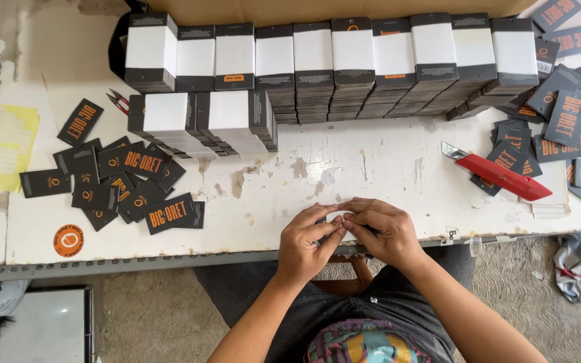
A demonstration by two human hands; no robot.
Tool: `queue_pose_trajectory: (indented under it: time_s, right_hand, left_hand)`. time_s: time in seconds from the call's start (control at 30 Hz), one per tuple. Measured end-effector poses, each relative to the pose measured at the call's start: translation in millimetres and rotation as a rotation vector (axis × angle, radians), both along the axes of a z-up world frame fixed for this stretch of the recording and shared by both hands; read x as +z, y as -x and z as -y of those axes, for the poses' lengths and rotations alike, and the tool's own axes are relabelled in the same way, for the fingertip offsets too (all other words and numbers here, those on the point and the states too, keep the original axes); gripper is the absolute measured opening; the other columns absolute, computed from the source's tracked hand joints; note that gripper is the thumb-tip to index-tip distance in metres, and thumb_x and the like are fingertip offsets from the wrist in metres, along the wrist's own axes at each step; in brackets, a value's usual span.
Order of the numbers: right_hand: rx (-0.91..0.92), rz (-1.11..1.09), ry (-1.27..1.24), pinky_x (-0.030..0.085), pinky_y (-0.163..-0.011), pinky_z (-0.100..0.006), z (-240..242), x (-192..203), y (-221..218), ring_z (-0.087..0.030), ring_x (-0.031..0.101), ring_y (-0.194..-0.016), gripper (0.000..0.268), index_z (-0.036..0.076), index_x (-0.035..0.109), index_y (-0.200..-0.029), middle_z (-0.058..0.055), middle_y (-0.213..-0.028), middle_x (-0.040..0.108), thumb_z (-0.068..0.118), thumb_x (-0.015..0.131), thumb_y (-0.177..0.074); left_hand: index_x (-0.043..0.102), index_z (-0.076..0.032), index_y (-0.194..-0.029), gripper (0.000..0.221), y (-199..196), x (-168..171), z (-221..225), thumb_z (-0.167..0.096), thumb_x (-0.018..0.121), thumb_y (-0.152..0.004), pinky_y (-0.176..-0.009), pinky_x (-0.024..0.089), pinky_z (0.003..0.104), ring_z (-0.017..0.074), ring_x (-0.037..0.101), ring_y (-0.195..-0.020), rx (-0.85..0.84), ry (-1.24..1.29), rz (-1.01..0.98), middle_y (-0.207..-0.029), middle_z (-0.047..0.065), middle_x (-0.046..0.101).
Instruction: The person is manually bundling stacks of clothing tags by wrapping them with white paper strips.
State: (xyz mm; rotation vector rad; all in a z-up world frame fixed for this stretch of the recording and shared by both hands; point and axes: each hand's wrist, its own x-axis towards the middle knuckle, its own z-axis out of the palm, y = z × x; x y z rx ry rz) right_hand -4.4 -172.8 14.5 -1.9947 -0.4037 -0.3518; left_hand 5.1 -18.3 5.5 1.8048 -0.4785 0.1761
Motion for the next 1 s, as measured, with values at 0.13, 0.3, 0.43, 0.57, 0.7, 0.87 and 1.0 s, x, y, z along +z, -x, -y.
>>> queue_pose_trajectory:
  time_s: [0.13, 0.3, 0.43, 0.57, 0.7, 0.87, 1.0]
  right_hand:
    - [0.052, -0.072, -0.07, 0.051, -0.071, -0.044, 5, 16, 1, -0.033, 0.064, -0.079, 0.007, 0.002, 0.065, -0.064, -0.015, -0.08, 0.066, 0.004, 0.065, -0.07]
    - [-0.463, -0.239, -0.473, 0.041, -0.09, -0.037, 53, 11, 0, -0.026, 0.054, -0.096, 0.049, 0.0, 0.054, -0.103, -0.016, -0.098, 0.057, 0.031, 0.017, -0.098]
    - [-0.521, -0.216, -0.348, 0.043, -0.086, -0.033, 65, 16, 10, -0.022, 0.056, -0.089, 0.047, -0.002, 0.058, -0.096, -0.013, -0.088, 0.059, 0.025, 0.02, -0.101]
    - [-0.521, -0.288, -0.241, 0.043, -0.083, -0.033, 63, 13, 24, -0.02, 0.058, -0.084, 0.045, 0.0, 0.062, -0.089, -0.013, -0.083, 0.062, 0.026, 0.027, -0.099]
    - [-0.545, -0.189, -0.291, 0.043, -0.083, -0.034, 74, 3, 27, -0.023, 0.057, -0.083, 0.048, 0.0, 0.06, -0.086, -0.017, -0.085, 0.06, 0.029, 0.025, -0.101]
    - [-0.746, 0.003, -0.459, 0.05, -0.073, -0.027, 101, 26, 28, -0.021, 0.059, -0.079, 0.048, 0.0, 0.057, -0.089, -0.014, -0.089, 0.06, 0.037, 0.028, -0.096]
    - [-0.956, 0.238, -0.632, 0.053, -0.062, -0.022, 118, 41, 31, -0.018, 0.061, -0.066, 0.044, 0.004, 0.058, -0.083, -0.012, -0.08, 0.062, 0.043, 0.038, -0.087]
  left_hand:
    - [0.068, -0.009, -0.071, 0.002, 5, 1, 0, -0.006, 0.068, -0.07, -0.079, 0.049, 0.039, 0.0277, 0.063, -0.086, 0.018, -0.006, -0.013, -0.083, 0.011, 0.066]
    - [0.068, -0.006, -0.071, 0.002, 4, 2, 0, -0.004, 0.067, -0.07, -0.083, 0.047, 0.041, 0.0283, 0.062, -0.086, 0.03, 0.029, -0.073, -0.083, 0.014, 0.066]
    - [0.068, -0.005, -0.073, 0.004, 5, -8, -6, -0.004, 0.068, -0.069, -0.08, 0.048, 0.04, 0.0286, 0.063, -0.085, 0.073, 0.011, -0.008, -0.084, 0.013, 0.067]
    - [0.067, -0.003, -0.071, 0.004, 0, -19, -40, 0.0, 0.065, -0.07, -0.083, 0.045, 0.043, 0.0302, 0.061, -0.086, 0.194, -0.048, -0.005, -0.086, 0.016, 0.065]
    - [0.067, -0.002, -0.073, 0.005, -3, 7, -66, -0.004, 0.069, -0.069, -0.083, 0.046, 0.039, 0.0281, 0.062, -0.085, 0.305, -0.119, -0.004, -0.085, 0.014, 0.067]
    - [0.066, 0.002, -0.075, 0.009, -2, 11, -68, -0.007, 0.063, -0.074, -0.081, 0.052, 0.033, 0.022, 0.064, -0.085, 0.267, -0.109, 0.04, -0.088, 0.015, 0.065]
    - [0.066, 0.001, -0.076, 0.009, -3, 9, -72, -0.008, 0.064, -0.074, -0.085, 0.049, 0.035, 0.0213, 0.063, -0.085, 0.215, -0.082, 0.006, -0.089, 0.013, 0.065]
